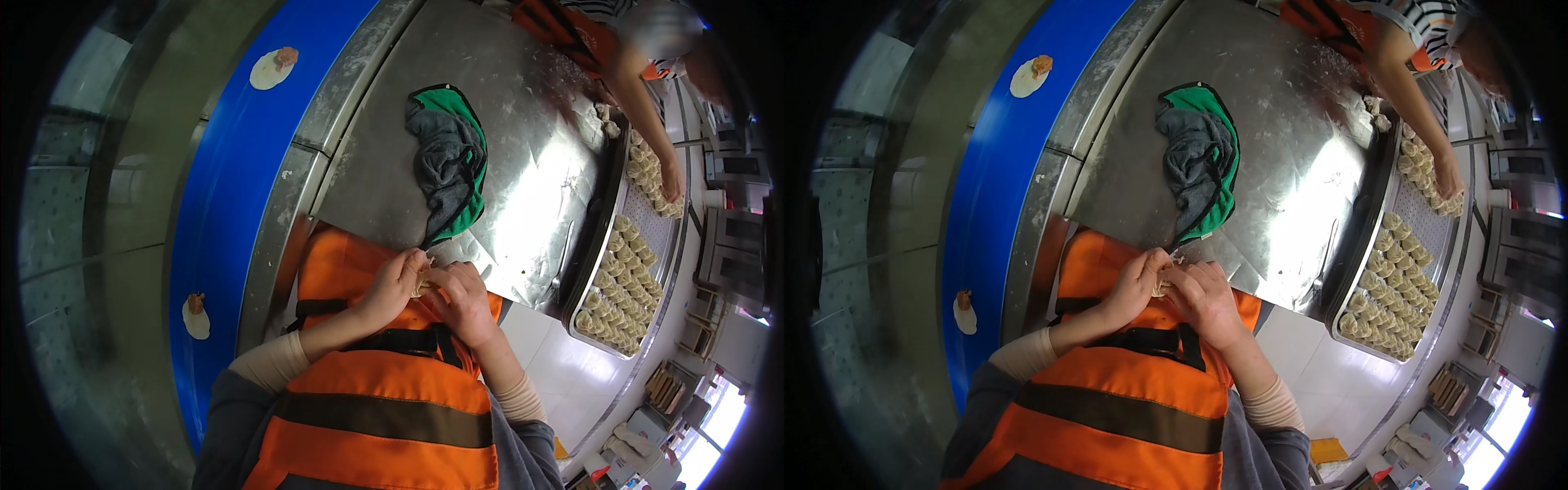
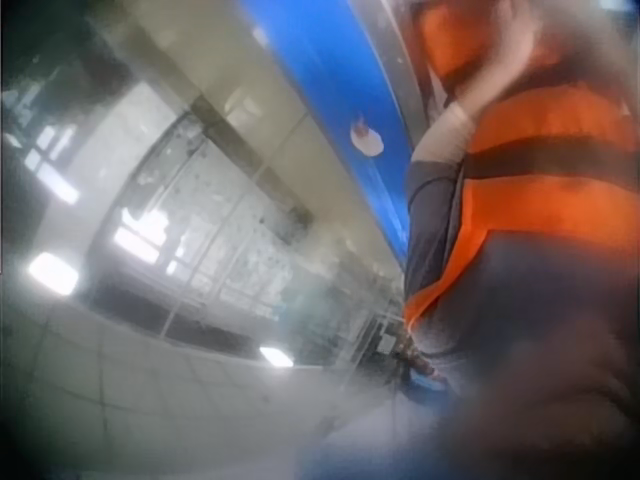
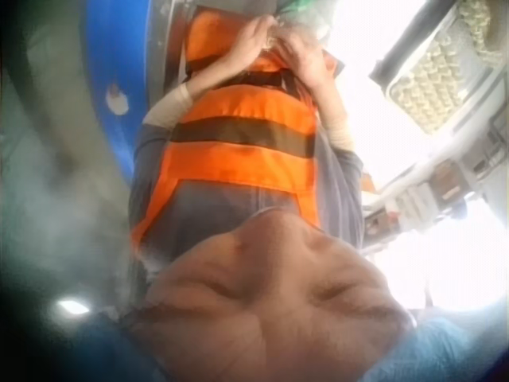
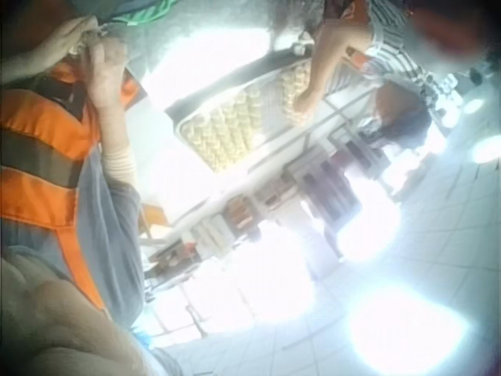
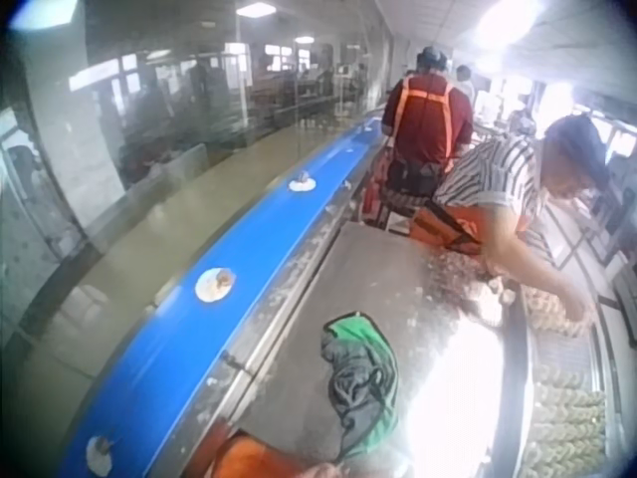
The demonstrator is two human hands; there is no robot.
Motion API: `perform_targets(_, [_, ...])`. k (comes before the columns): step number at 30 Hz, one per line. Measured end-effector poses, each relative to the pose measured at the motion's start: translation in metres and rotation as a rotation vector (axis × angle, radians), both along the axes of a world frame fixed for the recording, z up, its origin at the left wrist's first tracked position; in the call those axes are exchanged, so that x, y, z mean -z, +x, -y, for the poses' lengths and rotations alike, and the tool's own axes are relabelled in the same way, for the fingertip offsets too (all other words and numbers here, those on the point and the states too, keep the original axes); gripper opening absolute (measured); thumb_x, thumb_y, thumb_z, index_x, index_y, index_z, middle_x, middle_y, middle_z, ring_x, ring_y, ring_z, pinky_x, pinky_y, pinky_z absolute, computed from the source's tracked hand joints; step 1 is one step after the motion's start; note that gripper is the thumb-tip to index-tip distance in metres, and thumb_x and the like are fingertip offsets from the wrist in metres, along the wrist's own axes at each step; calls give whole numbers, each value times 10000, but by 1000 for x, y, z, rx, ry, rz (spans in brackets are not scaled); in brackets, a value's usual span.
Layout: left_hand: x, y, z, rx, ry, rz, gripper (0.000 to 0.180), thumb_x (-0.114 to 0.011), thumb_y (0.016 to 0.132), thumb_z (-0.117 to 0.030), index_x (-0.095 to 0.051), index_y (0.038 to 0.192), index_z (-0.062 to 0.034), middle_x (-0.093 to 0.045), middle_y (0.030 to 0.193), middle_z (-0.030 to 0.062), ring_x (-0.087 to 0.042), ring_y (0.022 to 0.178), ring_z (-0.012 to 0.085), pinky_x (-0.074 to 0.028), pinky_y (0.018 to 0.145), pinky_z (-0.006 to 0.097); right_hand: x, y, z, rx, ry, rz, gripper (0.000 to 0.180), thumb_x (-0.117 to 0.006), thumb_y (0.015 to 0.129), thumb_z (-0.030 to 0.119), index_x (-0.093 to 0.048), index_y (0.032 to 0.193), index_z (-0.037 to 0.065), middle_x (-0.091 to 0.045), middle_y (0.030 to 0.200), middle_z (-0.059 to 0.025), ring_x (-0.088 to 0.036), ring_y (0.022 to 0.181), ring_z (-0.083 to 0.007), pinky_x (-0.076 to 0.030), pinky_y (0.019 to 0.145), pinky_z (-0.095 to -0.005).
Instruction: The person takes dough and filling from a moving conveyor belt, folds the dough around the filling to form dumplings, and places the finished dumplings onto a metal tray. The process is repeated continuously.
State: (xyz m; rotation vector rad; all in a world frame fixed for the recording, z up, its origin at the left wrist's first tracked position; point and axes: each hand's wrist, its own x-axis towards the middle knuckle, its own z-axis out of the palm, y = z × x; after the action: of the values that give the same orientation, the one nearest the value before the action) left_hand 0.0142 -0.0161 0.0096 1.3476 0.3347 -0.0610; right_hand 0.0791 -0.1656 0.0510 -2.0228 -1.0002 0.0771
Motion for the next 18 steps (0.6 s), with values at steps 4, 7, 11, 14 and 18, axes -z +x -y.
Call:
perform_targets(4, [-15,-2,-3,63,-69,-49,335,-380,1101,-330,-543,1015,-51,-520,758,-7,-487,641,61,-416,566,223,7,3,6,-27,-17,32,271,-784,702,-6,-639,914,78,-653,835,-66,-616,734,-256,-465,686,-364])
perform_targets(7, [-2,-5,-8,160,-29,-9,380,-341,1103,-367,-535,1039,-47,-535,779,4,-498,626,55,-408,544,217,5,3,5,-39,7,35,253,-766,729,36,-652,950,81,-647,860,-56,-615,761,-250,-463,711,-371])
perform_targets(11, [-11,3,-10,85,21,-24,354,-394,1094,-340,-552,989,-40,-543,763,13,-505,671,85,-426,609,248,3,0,2,-52,9,-16,264,-754,740,51,-664,987,80,-652,900,-48,-620,796,-242,-468,725,-372])
perform_targets(14, [-7,1,-13,153,43,-14,384,-366,1096,-366,-549,993,-44,-535,741,-1,-490,633,70,-407,564,239,13,1,9,-49,-6,16,282,-752,735,45,-661,1001,75,-656,919,-50,-627,810,-243,-476,739,-369])
perform_targets(18, [-9,0,-13,165,150,25,394,-360,1094,-391,-539,1017,-48,-532,750,-9,-479,598,57,-385,518,225,3,1,5,-77,18,43,288,-761,705,-29,-639,947,67,-677,892,-68,-639,778,-265,-497,712,-370])
